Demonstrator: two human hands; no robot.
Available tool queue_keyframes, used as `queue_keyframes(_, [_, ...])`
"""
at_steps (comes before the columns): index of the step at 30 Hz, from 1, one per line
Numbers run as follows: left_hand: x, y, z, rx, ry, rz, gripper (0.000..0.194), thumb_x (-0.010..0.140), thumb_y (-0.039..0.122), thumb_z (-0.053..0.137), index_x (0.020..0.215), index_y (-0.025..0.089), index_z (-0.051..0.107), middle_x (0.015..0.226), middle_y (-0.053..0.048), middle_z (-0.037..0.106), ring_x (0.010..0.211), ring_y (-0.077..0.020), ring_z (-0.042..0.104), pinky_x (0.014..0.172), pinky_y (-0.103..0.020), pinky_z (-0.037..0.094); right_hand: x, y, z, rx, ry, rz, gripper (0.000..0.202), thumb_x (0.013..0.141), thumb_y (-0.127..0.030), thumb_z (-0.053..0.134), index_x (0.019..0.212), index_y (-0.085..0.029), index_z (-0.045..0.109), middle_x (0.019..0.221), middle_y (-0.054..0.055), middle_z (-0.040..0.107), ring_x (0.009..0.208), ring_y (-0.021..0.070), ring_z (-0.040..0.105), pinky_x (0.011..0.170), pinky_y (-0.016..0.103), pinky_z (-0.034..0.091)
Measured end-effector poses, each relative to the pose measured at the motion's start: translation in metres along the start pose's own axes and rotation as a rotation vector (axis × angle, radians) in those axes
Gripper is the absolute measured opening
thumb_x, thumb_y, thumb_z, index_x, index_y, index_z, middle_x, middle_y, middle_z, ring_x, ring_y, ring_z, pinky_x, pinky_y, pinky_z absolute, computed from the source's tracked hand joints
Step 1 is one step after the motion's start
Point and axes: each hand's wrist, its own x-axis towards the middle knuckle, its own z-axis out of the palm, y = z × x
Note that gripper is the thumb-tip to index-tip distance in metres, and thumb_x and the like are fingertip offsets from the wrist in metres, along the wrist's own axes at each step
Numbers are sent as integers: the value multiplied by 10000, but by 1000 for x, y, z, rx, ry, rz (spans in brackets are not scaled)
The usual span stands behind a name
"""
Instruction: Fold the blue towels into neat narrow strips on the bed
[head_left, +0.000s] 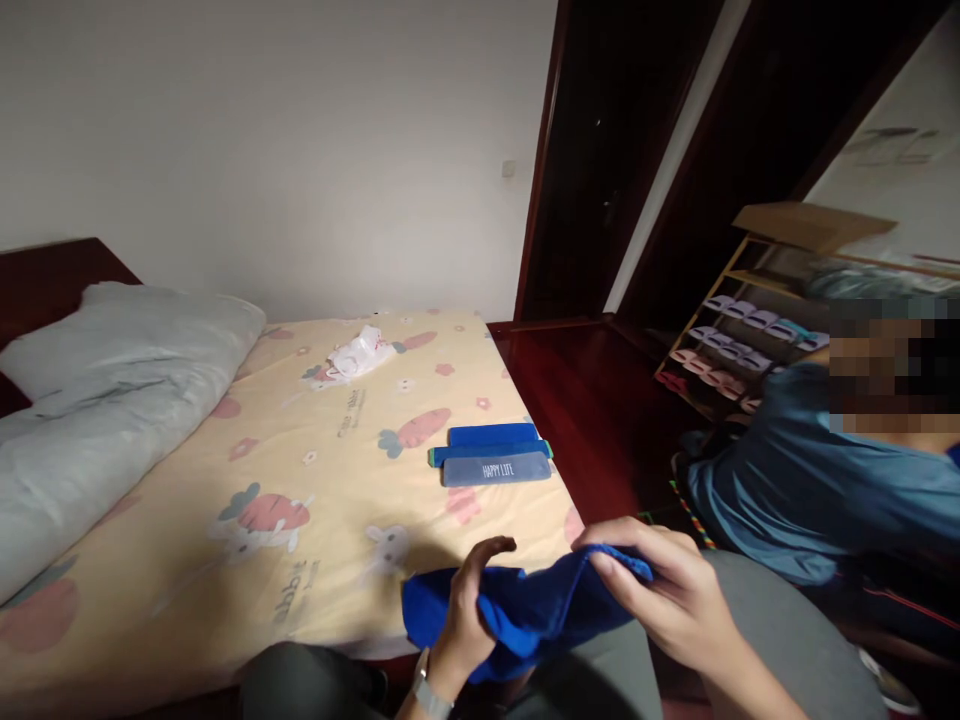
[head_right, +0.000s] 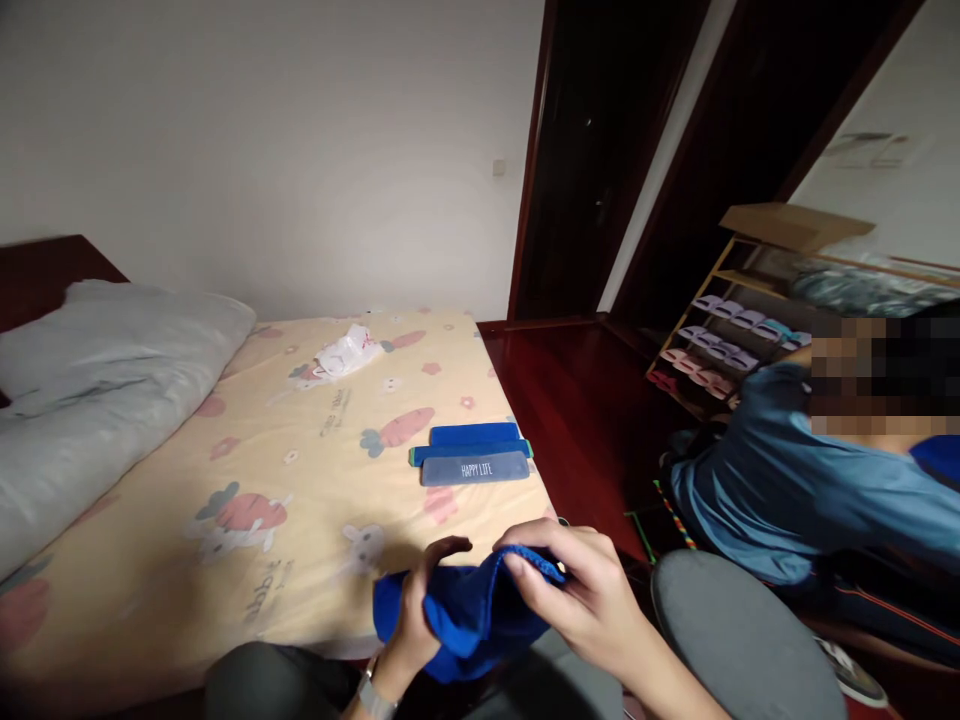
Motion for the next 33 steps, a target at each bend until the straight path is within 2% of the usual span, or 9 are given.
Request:
queue_keyframes(7, [14,34,-65,-24,430,-45,237,802,409,602,845,204,714,820,-62,751,799,-253,708,729,-347,599,-18,53,6,-136,97,176,154,956,-319,580,968,-219,695,807,36,722,650,153,681,579,194,539])
queue_keyframes(10, [6,39,-65,97,460,-62,242,772,438,641,864,233,731,821,-61,757,780,-278,698,711,-379,599,-31,55,30,-147,-3,166,349,911,-326,632,1249,-241,640,1170,101,699,1024,241,697,849,300,588])
queue_keyframes(12, [2,49,-56,154,362,5,276,750,426,662,928,235,752,857,-77,765,794,-301,700,714,-401,602,-41,43,54,-47,-186,84,615,841,-353,731,1416,-275,527,1368,128,596,1238,300,595,1020,396,526])
queue_keyframes(14, [3,64,-49,172,137,82,274,753,364,658,965,227,766,845,-88,763,773,-299,701,701,-393,597,-49,28,78,91,-284,41,709,798,-348,792,1440,-300,496,1355,134,590,1248,308,581,1036,401,515])
queue_keyframes(16, [7,79,-46,179,-62,115,235,779,272,627,956,227,774,772,-78,751,698,-269,696,679,-364,583,-53,20,94,187,-276,38,606,831,-305,769,1389,-310,532,1250,123,623,1178,282,615,981,360,542])
queue_keyframes(19, [9,89,-50,197,-136,94,282,822,154,557,985,240,771,759,-63,752,684,-236,710,688,-320,571,-52,19,103,209,-274,9,368,945,-242,620,1306,-313,596,1191,103,635,1128,245,624,947,329,542])
queue_keyframes(26, [-16,50,-57,302,-86,35,185,920,247,542,893,244,724,708,-56,731,651,-201,711,626,-256,545,-40,26,83,16,53,-100,222,979,-161,475,1018,-247,675,780,43,675,684,190,663,605,278,543])
queue_keyframes(30, [-38,16,-62,378,-75,17,117,864,254,592,823,244,701,675,-39,720,606,-188,693,585,-233,525,-35,32,52,-117,223,-195,196,933,-135,525,999,-236,680,764,30,719,664,192,701,622,272,554])
queue_keyframes(33, [-54,-5,-82,426,-36,-36,122,798,304,667,695,238,666,586,-5,662,530,-156,631,536,-211,501,-31,42,27,-164,304,-148,168,928,-152,548,962,-226,695,822,39,746,678,182,711,632,245,550])
